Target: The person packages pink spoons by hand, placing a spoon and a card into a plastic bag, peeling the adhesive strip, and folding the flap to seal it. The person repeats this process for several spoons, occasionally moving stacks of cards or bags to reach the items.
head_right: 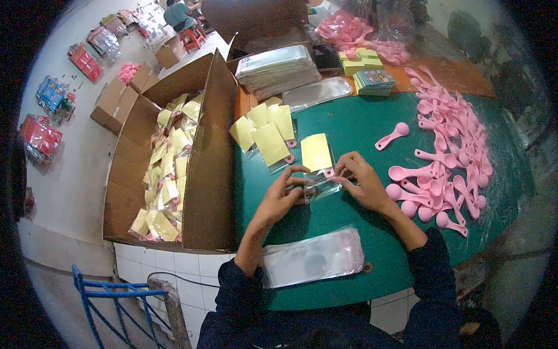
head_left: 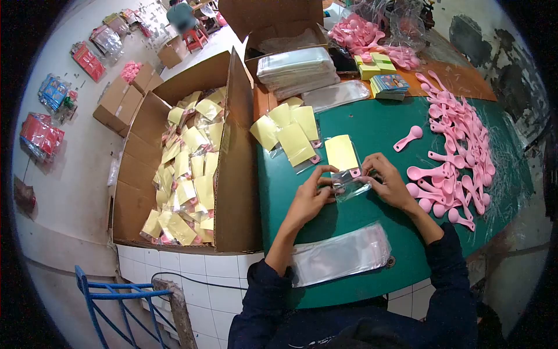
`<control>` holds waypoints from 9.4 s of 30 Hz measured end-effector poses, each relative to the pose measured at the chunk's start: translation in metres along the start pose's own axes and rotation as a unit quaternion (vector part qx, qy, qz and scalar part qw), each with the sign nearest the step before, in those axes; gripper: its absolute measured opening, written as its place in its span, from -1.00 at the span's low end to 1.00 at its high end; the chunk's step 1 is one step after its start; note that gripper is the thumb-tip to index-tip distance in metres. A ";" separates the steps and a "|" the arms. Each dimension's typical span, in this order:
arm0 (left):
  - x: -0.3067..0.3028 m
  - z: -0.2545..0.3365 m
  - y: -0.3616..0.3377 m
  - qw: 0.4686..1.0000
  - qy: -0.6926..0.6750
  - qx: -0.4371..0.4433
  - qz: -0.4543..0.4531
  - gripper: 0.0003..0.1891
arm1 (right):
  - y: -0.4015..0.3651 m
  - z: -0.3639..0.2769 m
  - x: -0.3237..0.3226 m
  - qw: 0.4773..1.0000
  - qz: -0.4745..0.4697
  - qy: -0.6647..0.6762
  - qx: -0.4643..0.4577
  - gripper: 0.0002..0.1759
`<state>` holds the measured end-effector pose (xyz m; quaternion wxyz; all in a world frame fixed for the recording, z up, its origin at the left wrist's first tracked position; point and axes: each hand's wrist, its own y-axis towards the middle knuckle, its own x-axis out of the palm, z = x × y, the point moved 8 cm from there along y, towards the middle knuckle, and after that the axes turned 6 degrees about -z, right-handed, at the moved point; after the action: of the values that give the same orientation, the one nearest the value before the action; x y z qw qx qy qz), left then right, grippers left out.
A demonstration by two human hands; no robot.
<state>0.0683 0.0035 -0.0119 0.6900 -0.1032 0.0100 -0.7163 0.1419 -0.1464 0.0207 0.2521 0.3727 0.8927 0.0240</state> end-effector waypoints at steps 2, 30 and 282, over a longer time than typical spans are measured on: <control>0.001 0.010 -0.001 0.987 0.150 0.057 0.012 -0.81 | 0.000 0.012 0.005 0.997 -0.013 0.080 0.018 -0.85; -0.006 0.011 0.006 0.959 0.235 0.110 0.115 -0.72 | 0.000 0.025 0.007 0.984 0.021 0.102 0.144 -0.75; 0.024 -0.023 -0.102 0.976 -0.183 -0.116 -0.021 -0.29 | -0.014 -0.102 0.074 0.930 -0.278 -0.233 -0.051 -0.52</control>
<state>-0.0365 -0.0186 -0.0147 0.6486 -0.3120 -0.0356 -0.6933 0.0407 -0.0916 0.0746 0.4684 0.0908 0.8743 -0.0888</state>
